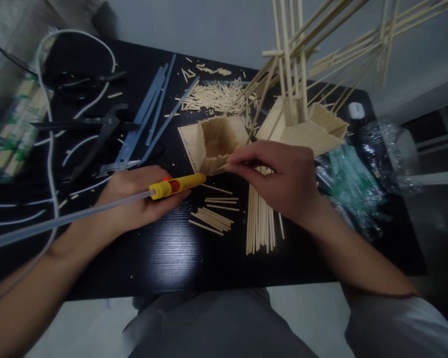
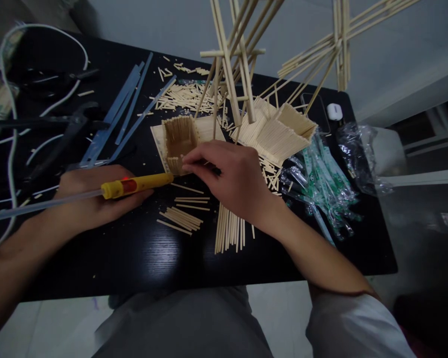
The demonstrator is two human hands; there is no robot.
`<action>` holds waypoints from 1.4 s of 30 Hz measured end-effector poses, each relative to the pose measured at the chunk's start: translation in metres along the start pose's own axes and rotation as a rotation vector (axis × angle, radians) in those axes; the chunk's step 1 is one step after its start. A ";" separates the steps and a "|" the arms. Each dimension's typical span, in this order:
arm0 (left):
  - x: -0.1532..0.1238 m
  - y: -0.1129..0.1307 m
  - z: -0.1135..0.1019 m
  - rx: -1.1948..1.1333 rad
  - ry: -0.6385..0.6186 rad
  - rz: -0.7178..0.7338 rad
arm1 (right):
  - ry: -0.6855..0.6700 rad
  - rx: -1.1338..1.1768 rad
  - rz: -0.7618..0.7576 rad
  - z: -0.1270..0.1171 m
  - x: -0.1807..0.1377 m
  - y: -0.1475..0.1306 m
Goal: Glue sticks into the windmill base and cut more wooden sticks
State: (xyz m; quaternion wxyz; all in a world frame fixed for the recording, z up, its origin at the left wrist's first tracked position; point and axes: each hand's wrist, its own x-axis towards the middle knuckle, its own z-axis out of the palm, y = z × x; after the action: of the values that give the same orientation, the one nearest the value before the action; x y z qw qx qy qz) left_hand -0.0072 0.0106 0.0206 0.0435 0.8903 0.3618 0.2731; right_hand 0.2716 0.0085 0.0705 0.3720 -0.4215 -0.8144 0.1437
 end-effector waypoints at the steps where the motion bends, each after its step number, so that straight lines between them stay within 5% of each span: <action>1: 0.000 0.000 0.000 0.002 -0.005 -0.002 | -0.005 0.000 -0.011 0.002 -0.001 0.001; 17: 0.000 0.002 0.000 0.003 -0.044 -0.050 | 0.054 -0.091 -0.149 0.026 -0.011 0.014; 42: 0.002 0.004 0.002 -0.030 -0.051 -0.057 | 0.033 -0.246 -0.218 0.023 -0.010 0.020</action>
State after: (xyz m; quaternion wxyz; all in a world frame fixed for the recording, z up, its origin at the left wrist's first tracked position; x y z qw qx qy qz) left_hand -0.0028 0.0093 0.0213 0.0739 0.8855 0.3817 0.2544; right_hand 0.2705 0.0147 0.0393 0.3442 -0.3752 -0.8607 -0.0055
